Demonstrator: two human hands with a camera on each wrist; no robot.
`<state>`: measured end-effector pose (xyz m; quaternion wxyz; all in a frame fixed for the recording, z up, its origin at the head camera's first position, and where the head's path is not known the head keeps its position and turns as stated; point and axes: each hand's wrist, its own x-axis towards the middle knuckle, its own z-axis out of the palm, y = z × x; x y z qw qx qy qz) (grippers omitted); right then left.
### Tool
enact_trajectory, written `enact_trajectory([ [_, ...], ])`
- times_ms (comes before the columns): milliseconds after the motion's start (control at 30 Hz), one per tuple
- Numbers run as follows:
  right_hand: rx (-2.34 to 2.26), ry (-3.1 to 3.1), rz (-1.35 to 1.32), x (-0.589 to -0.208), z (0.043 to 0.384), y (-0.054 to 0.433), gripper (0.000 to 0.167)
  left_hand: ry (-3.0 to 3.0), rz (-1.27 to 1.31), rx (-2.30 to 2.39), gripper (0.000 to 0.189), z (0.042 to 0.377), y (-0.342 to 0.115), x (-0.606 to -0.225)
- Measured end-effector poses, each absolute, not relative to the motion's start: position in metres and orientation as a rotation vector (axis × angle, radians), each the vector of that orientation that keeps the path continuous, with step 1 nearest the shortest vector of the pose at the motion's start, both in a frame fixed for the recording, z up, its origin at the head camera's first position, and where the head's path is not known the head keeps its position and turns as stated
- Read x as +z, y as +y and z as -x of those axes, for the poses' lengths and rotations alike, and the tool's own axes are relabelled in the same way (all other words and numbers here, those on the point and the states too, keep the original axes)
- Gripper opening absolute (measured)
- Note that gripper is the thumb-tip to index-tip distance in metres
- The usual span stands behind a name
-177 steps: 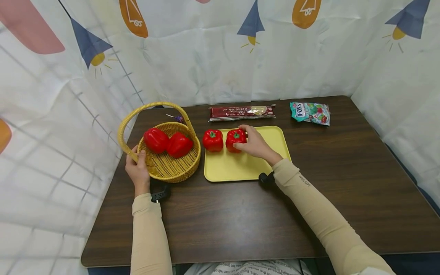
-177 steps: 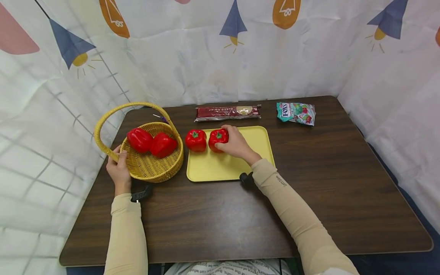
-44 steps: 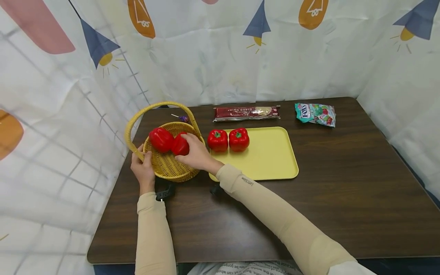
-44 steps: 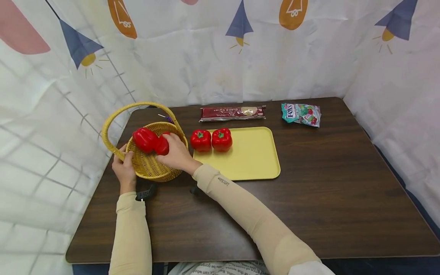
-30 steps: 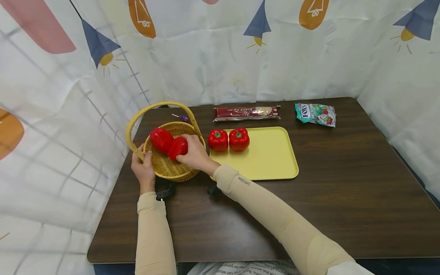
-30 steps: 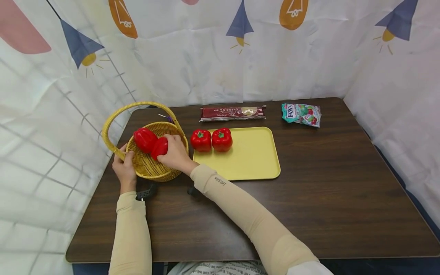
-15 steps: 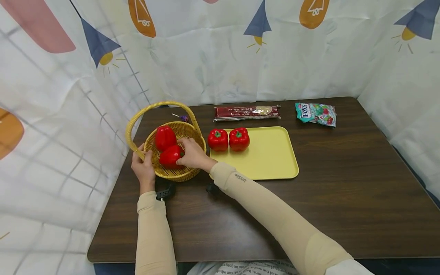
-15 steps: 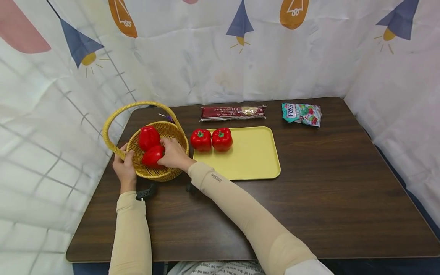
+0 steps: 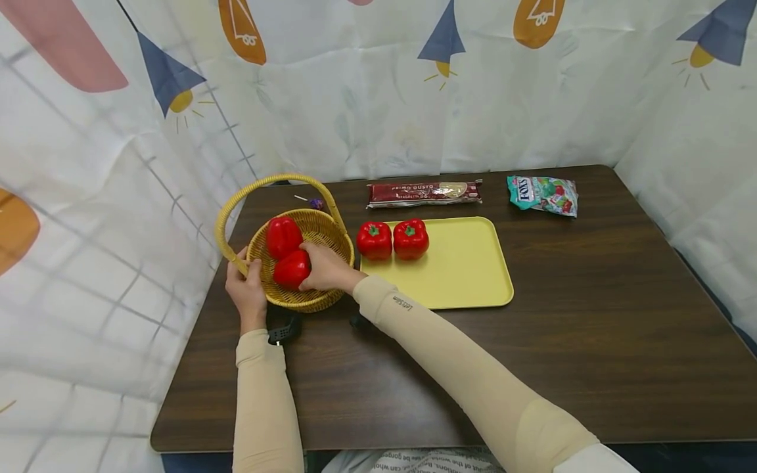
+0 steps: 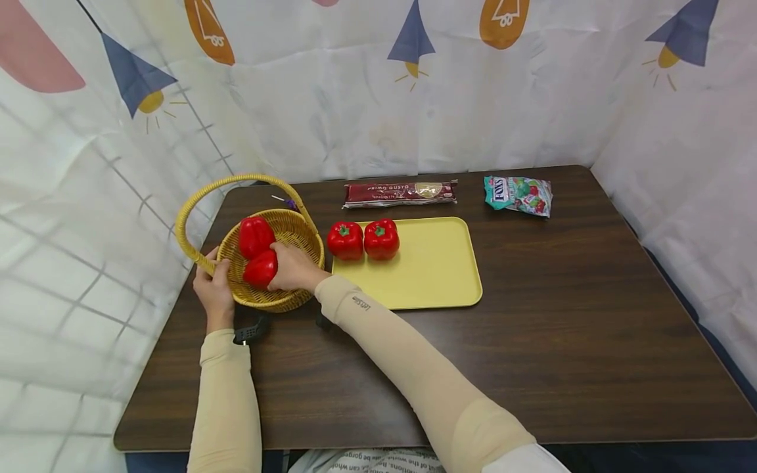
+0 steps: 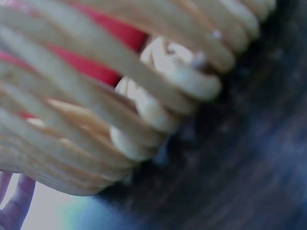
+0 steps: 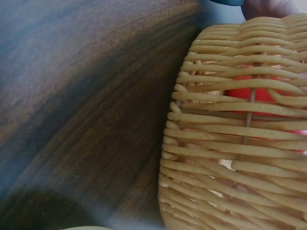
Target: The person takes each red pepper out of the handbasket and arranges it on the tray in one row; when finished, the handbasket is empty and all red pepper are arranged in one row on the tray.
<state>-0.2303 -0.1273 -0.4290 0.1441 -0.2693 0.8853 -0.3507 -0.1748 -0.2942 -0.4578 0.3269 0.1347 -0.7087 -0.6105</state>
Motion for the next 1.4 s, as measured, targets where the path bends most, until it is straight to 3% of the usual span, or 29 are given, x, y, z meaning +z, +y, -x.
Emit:
enact_trajectory([
  [467, -1.234, 2.482, 0.931, -0.429, 0.223, -0.109, 0.079, -1.863, -0.296, -1.558, 0.03, 0.177, -0.289, -0.457],
  [633, -1.41, 2.428, 0.897, -0.427, 0.217, -0.098, 0.084, -1.87, -0.296, -1.55, 0.028, 0.177, -0.289, -0.456],
  [767, -1.485, 2.384, 0.882, -0.427, 0.211, -0.088, 0.079, -1.866, -0.302, -1.556, 0.035, 0.177, -0.291, -0.457],
  [1400, -1.96, 2.064, 0.709, -0.422, 0.193, -0.044, 0.067, -1.851, -0.331, -1.578, 0.031, 0.176, -0.293, -0.457],
])
